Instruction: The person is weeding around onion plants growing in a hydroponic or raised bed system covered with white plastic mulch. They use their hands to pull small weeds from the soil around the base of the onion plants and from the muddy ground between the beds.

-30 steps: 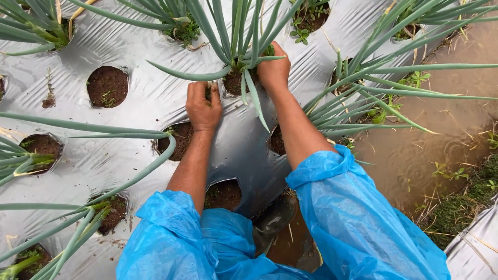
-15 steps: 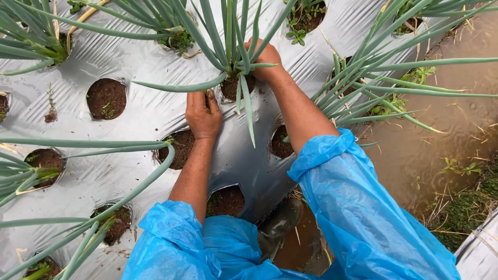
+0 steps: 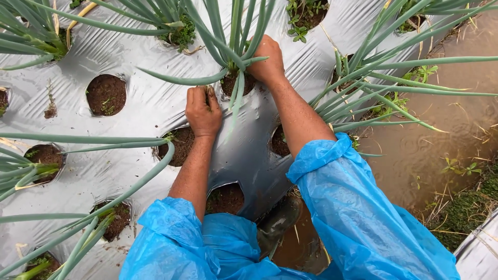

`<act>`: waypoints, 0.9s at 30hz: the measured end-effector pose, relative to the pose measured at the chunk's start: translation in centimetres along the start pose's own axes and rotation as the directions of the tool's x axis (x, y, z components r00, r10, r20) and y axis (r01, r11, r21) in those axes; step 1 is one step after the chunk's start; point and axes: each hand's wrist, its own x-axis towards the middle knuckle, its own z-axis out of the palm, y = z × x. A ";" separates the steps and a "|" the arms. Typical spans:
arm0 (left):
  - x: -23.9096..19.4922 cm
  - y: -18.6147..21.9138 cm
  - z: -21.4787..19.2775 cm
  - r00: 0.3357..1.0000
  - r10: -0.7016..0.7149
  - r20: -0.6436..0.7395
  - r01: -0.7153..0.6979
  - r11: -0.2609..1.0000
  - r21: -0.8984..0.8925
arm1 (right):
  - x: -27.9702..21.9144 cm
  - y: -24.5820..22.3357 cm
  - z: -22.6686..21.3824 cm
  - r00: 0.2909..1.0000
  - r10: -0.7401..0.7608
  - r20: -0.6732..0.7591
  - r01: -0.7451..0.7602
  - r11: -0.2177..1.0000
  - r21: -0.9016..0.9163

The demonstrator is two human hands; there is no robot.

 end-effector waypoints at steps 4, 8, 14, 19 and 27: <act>0.7 1.1 -0.7 0.999 0.036 -0.035 -0.037 0.999 -0.015 | 0.7 2.8 2.6 0.974 -0.017 -0.226 0.010 0.999 -0.031; 0.0 -0.2 0.1 0.999 0.023 -0.036 -0.023 1.000 -0.015 | -0.1 2.5 2.9 0.920 -0.041 -0.390 0.019 0.998 -0.060; -0.2 -0.5 0.4 0.997 0.019 -0.070 -0.021 0.999 -0.027 | -1.4 1.9 1.0 0.777 0.534 -0.333 -0.363 0.813 0.456; -0.1 -0.1 0.2 0.998 0.010 -0.062 -0.014 0.998 -0.066 | -5.2 0.7 0.5 0.665 0.716 -0.212 -0.193 0.439 0.878; 0.0 -0.2 -0.1 0.999 0.021 -0.035 -0.024 0.996 -0.082 | -11.0 -1.5 6.5 0.868 0.497 -0.001 -0.137 0.242 0.961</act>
